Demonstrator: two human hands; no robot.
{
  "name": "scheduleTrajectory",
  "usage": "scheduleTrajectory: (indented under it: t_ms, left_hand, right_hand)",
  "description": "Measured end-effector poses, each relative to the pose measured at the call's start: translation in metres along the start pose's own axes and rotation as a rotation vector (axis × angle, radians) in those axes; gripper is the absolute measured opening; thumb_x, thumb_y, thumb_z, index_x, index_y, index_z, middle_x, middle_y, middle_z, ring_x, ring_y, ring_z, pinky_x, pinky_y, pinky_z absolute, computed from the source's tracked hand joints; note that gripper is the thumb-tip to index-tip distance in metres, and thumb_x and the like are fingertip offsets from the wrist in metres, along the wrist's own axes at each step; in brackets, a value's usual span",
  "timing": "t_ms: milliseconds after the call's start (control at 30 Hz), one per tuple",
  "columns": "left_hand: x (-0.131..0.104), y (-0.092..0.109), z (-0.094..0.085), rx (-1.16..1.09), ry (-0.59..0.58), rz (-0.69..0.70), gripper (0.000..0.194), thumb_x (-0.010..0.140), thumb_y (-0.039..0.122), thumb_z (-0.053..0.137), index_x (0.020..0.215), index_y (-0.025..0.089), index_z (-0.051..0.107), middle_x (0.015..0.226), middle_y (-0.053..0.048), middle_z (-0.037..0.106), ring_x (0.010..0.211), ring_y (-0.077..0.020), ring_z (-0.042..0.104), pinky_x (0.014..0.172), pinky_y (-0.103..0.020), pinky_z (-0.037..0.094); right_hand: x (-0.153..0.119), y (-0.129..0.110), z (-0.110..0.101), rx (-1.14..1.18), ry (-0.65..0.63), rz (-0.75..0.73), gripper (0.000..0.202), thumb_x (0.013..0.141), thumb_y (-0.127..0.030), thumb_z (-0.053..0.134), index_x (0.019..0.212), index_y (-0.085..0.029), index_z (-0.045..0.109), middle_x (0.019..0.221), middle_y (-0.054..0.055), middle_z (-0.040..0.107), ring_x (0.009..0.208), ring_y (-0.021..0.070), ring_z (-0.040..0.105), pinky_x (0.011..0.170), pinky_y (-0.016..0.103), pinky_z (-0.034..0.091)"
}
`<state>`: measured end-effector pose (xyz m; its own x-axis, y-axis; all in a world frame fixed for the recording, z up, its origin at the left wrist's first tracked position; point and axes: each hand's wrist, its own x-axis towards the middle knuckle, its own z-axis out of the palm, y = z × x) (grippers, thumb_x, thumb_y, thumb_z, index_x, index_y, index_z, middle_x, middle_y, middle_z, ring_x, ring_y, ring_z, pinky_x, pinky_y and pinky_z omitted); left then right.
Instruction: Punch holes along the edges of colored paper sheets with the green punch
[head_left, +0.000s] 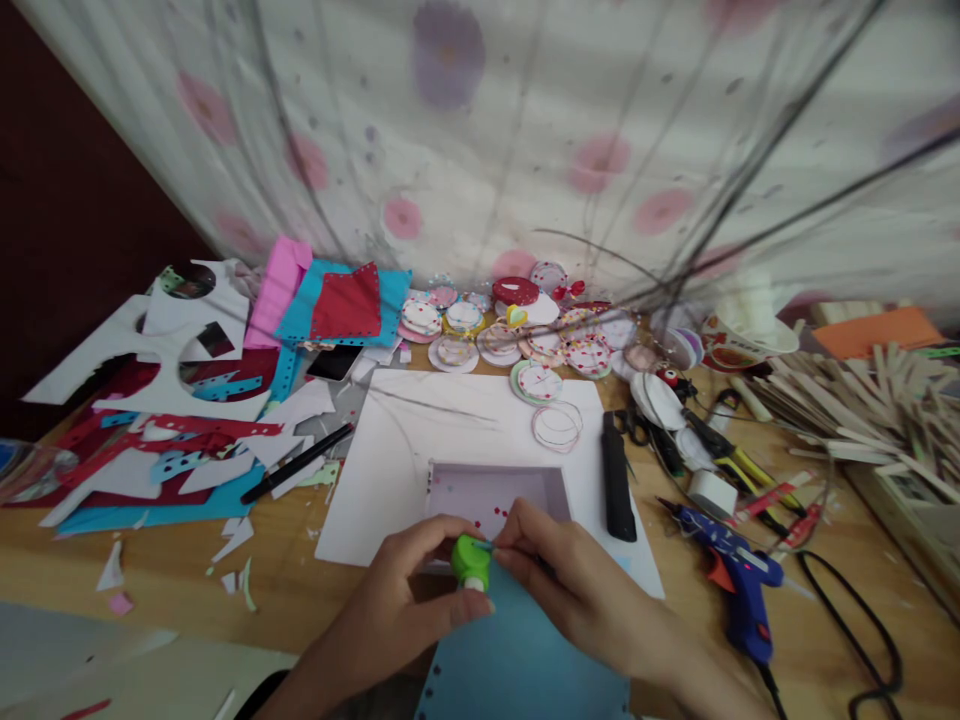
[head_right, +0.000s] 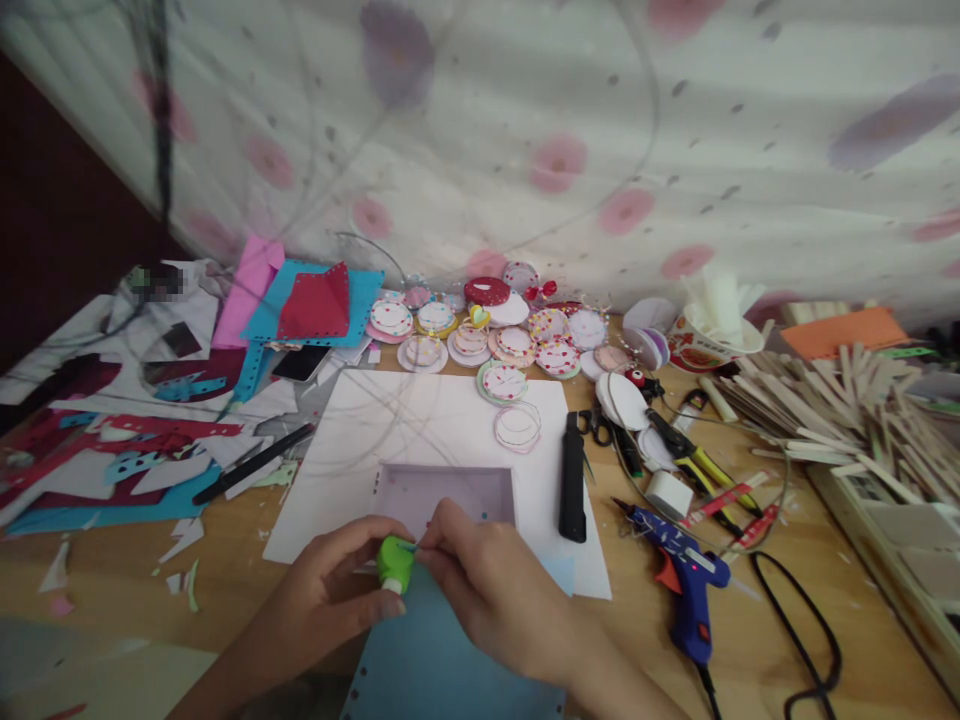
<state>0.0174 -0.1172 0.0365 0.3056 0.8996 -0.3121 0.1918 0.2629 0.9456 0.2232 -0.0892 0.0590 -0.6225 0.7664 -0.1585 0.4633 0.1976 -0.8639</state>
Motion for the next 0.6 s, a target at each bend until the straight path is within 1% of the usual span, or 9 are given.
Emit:
scheduleTrajectory:
  t_ms: [167,333,500,600]
  left_hand:
    - [0.002,0.003,-0.001,0.109,0.008,-0.002,0.038,0.074,0.036,0.073,0.107,0.021,0.062,0.101,-0.005,0.067,0.094,-0.0215,0.062,0.083,-0.028,0.05]
    - [0.004,0.007,0.001,0.212,0.032,-0.008,0.035,0.078,0.032,0.067,0.11,0.021,0.061,0.106,-0.005,0.067,0.099,-0.0226,0.061,0.086,-0.029,0.049]
    - [0.004,0.002,0.004,0.242,0.08,0.023,0.036,0.077,0.035,0.068,0.109,0.02,0.062,0.107,-0.008,0.068,0.097,-0.0244,0.061,0.085,-0.031,0.049]
    - [0.007,-0.001,0.006,0.248,0.098,0.058,0.035,0.078,0.038,0.067,0.107,0.019,0.062,0.106,-0.009,0.068,0.097,-0.0251,0.061,0.083,-0.031,0.049]
  right_hand:
    - [0.003,0.003,0.003,0.003,0.002,-0.005,0.011,0.097,-0.022,0.039,0.088,-0.022,0.044,0.076,-0.001,0.059,0.066,0.0136,0.054,0.06,0.023,0.04]
    - [0.006,0.008,0.004,0.047,0.016,0.009,0.012,0.097,-0.024,0.038,0.087,-0.021,0.045,0.074,-0.001,0.059,0.065,0.0136,0.054,0.059,0.023,0.041]
    - [0.007,0.011,0.004,0.138,0.038,-0.01,0.014,0.098,-0.026,0.039,0.086,-0.021,0.045,0.073,-0.002,0.056,0.066,0.0132,0.052,0.059,0.023,0.041]
    - [0.007,0.01,0.002,0.147,0.028,-0.006,0.014,0.099,-0.027,0.037,0.088,-0.021,0.044,0.071,-0.003,0.054,0.063,0.0125,0.05,0.057,0.022,0.04]
